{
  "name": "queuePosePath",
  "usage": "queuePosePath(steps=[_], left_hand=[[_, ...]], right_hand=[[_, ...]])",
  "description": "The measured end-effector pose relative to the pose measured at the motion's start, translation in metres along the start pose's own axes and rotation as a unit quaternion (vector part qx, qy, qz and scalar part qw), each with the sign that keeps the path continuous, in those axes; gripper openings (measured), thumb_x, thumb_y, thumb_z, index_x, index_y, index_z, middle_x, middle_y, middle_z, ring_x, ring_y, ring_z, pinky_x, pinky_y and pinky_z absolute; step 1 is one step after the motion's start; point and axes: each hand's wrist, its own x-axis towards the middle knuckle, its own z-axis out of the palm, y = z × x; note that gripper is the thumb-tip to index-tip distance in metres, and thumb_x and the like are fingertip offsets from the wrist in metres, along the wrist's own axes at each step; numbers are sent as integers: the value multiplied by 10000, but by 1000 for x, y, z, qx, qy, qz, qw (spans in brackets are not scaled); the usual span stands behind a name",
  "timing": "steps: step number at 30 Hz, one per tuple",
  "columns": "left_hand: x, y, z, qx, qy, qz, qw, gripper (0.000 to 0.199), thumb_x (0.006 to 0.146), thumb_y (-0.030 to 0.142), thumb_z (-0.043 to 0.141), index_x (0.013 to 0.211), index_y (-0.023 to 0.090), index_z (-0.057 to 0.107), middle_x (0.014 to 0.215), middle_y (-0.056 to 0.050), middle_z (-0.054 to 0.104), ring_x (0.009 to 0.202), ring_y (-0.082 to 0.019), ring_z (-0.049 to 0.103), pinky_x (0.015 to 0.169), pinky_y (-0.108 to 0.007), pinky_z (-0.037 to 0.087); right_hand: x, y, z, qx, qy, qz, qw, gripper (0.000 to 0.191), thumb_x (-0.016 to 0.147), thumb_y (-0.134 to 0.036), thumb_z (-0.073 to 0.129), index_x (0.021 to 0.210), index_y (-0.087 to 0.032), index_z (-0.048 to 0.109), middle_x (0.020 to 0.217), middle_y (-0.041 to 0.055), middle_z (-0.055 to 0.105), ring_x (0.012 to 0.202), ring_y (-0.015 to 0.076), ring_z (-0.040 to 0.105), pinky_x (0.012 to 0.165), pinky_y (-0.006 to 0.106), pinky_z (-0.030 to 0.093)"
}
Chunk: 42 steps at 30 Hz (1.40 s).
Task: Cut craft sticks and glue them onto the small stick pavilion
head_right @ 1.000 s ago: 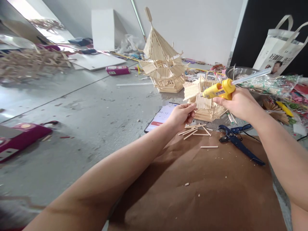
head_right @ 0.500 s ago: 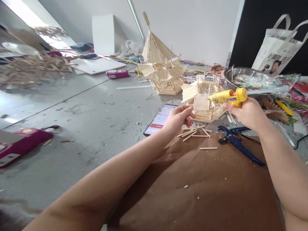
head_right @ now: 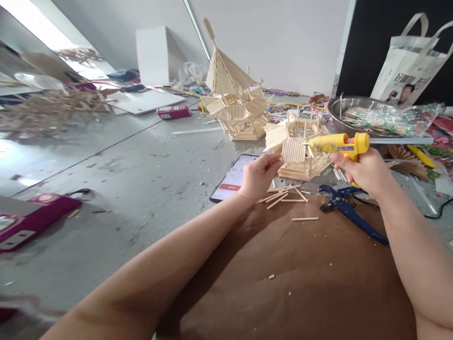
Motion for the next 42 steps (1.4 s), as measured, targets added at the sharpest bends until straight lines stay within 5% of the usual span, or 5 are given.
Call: queuePosePath(steps=[5,10,21,42], left_hand=[[2,-6,-3,126,79,64,987,145,703,298,623,739,179,548,726,-15,571,646,-110,524,590,-230,407],[5,-14,-8,158,105,112,975,389,667,384,654,965,182,507,1051,-93,525,782,-153,547,586,-268,443],[14,-17,-16,160,42,156,974,421,703,384,630,1061,179,544,1151,-105,555,909,-165,577,687,-261,477],[17,-11,-16,170,43,162,971,387,709,445,600,1005,196,593,1042,-90,635,902,-174,587,747,-281,447]], right_hand=[[20,-17,13,106,10,-45,993,296,663,-466,629,732,-179,596,699,35,604,574,114,526,515,265,454],[47,-12,35,175,5,-107,979,290,666,-462,624,834,-226,621,865,17,647,881,158,576,795,296,464],[71,-4,55,143,-22,-89,985,453,638,-619,534,876,-238,589,898,33,640,917,178,580,748,298,482],[72,-2,61,148,-15,-96,984,422,653,-619,528,859,-258,599,885,29,648,831,167,601,687,298,492]])
